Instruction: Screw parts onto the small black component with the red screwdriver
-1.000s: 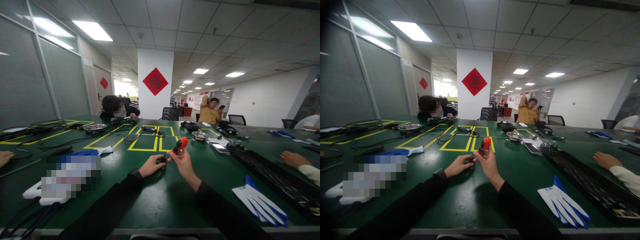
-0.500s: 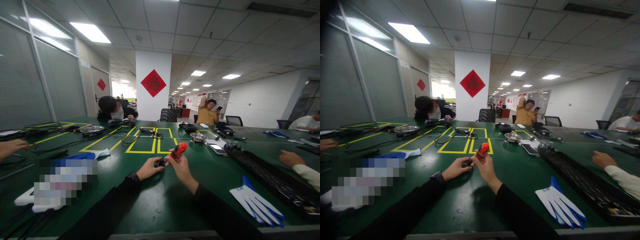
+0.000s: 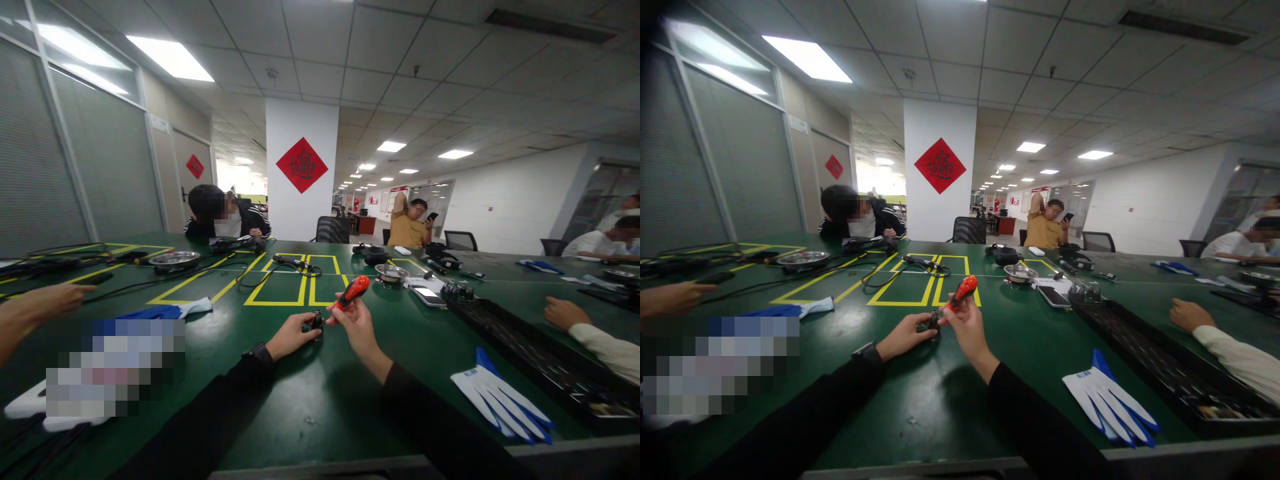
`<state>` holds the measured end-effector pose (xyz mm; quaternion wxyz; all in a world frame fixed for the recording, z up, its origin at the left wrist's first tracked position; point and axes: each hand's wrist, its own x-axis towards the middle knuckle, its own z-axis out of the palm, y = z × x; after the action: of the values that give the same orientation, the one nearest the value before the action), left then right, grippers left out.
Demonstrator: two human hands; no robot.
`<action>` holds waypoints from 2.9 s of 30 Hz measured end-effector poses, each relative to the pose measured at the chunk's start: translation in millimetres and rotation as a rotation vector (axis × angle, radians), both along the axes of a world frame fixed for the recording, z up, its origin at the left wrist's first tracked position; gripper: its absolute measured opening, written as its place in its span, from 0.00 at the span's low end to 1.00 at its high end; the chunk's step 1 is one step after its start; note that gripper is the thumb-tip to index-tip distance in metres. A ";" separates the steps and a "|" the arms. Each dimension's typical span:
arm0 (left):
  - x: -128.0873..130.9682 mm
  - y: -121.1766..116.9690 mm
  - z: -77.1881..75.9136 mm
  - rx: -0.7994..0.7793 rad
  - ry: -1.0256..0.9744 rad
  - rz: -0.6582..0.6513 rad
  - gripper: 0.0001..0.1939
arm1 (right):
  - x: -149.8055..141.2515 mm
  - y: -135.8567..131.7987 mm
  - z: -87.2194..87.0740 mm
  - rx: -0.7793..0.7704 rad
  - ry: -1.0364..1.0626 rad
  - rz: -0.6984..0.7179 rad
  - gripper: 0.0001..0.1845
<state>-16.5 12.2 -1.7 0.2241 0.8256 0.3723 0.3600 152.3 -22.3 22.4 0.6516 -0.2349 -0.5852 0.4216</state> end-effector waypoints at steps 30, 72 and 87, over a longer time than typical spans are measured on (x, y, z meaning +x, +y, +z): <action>-0.9 -1.0 3.5 -0.035 -0.003 0.009 0.11 | -1.1 0.2 -3.8 0.045 -0.053 -0.020 0.14; 0.1 2.8 -2.5 -0.026 -0.016 -0.004 0.12 | -0.6 6.4 -9.9 0.037 -0.072 -0.045 0.11; 3.6 0.6 -2.1 -0.013 -0.012 0.027 0.11 | -0.8 -0.3 -0.2 0.016 -0.033 0.017 0.18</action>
<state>-12.9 12.8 -3.8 0.2267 0.8170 0.3844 0.3653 151.5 -22.6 22.2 0.6401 -0.2318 -0.6012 0.4185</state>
